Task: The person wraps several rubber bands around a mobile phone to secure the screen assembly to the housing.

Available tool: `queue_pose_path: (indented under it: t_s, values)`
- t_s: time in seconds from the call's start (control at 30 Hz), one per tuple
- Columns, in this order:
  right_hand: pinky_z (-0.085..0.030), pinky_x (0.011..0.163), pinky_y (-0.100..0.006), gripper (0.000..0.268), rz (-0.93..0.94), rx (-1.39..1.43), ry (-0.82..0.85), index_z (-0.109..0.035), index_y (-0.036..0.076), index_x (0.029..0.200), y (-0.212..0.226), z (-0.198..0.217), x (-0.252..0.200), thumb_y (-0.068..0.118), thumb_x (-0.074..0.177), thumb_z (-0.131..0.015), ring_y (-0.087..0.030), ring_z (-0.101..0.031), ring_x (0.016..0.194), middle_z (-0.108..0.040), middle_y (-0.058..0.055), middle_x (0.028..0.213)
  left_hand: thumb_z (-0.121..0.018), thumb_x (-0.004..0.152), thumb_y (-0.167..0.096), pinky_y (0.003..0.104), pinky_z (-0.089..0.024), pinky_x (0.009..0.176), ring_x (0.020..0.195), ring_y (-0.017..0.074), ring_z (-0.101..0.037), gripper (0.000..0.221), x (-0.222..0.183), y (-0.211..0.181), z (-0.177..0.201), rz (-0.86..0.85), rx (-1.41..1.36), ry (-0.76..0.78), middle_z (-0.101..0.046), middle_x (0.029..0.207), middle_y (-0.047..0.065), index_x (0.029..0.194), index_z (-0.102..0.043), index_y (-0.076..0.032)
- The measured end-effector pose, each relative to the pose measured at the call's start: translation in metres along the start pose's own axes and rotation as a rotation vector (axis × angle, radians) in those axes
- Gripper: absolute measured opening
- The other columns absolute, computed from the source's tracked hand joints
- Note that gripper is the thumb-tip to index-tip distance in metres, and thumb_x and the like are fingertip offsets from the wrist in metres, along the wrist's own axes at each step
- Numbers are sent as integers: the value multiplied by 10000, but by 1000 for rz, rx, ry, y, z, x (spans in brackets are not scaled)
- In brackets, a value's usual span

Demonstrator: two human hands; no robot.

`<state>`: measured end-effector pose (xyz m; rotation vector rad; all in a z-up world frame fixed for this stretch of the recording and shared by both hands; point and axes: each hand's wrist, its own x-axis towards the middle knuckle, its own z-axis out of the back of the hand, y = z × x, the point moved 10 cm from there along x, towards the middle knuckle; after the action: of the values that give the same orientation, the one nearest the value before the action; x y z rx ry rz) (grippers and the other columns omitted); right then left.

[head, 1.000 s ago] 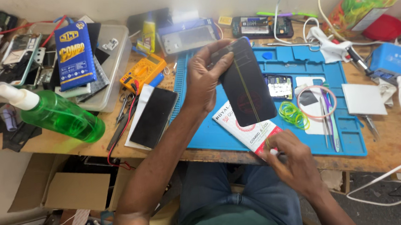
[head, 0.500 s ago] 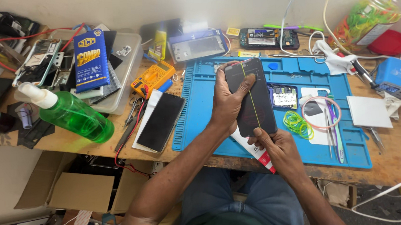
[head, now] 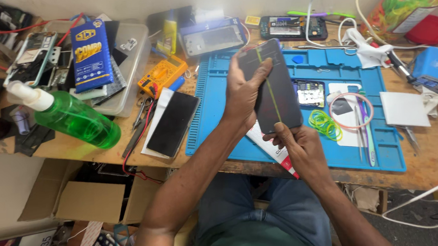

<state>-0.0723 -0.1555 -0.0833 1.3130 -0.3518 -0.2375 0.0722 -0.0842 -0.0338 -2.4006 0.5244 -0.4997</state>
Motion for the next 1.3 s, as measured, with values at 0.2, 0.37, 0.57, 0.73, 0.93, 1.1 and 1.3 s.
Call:
queue_pose_path:
  t_s: [0.2, 0.37, 0.57, 0.73, 0.93, 1.1, 1.3]
  values:
    - [-508, 600, -292, 395, -67, -87, -77, -786, 3, 852, -4, 4, 5, 302, 1033, -602, -132, -640, 645, -732, -93, 705, -736, 987, -142, 275, -533, 612, 832, 160, -624, 419, -44, 22, -8, 106, 194, -58, -648, 1080, 119, 1326, -517, -26]
    - [-486, 703, -412, 147, 407, -534, -180, -655, -4, 855, 53, -4, -61, 108, 879, -748, -303, -636, 806, -652, -138, 845, -747, 906, -122, 362, -651, 689, 847, 250, -733, 420, 11, -10, 20, -21, 48, -128, -698, 1018, 146, 1232, -514, 4]
    - [-535, 794, -357, 191, 448, -478, -237, -682, 63, 825, 23, 9, -139, 179, 739, -809, -235, -653, 905, -666, -111, 1069, -791, 907, -120, 344, -657, 776, 881, 212, -754, 378, 66, -57, 71, -134, 43, -190, -727, 1055, 129, 1218, -611, 0]
    - [-551, 903, -348, 228, 464, -393, -232, -703, 77, 822, -9, 14, -161, 258, 740, -814, -219, -658, 1008, -625, -171, 1217, -780, 902, -141, 354, -658, 717, 817, 234, -760, 350, 56, -54, 66, -97, 70, -178, -735, 1005, 162, 1186, -627, -4]
    - [-463, 1173, -470, 356, 653, 202, -180, -668, 111, 958, -21, 25, -163, 457, 1037, -640, -357, -600, 1278, -653, -187, 1265, -760, 983, -167, 295, -639, 747, 895, 216, -746, 324, 30, -52, 49, -109, -184, -79, -709, 1002, 127, 1227, -634, 6]
    - [-409, 1195, -494, 528, 402, 1410, 129, -626, 22, 1120, -17, 8, -134, 545, 1139, -558, -287, -643, 976, -687, -136, 909, -708, 1011, -165, 288, -648, 744, 897, 195, -748, 290, -1, -33, 30, -46, -682, -28, -698, 1023, 103, 1227, -589, -13]
    - [-553, 896, -410, 1115, -86, 1812, 251, -143, -118, 1712, 16, -8, -88, 623, 1021, -608, -235, -581, 885, -516, -107, 922, -781, 986, -194, 353, -642, 736, 853, 213, -723, 477, -50, -45, -19, -127, -360, 295, -661, 1001, 97, 1380, -546, -63]
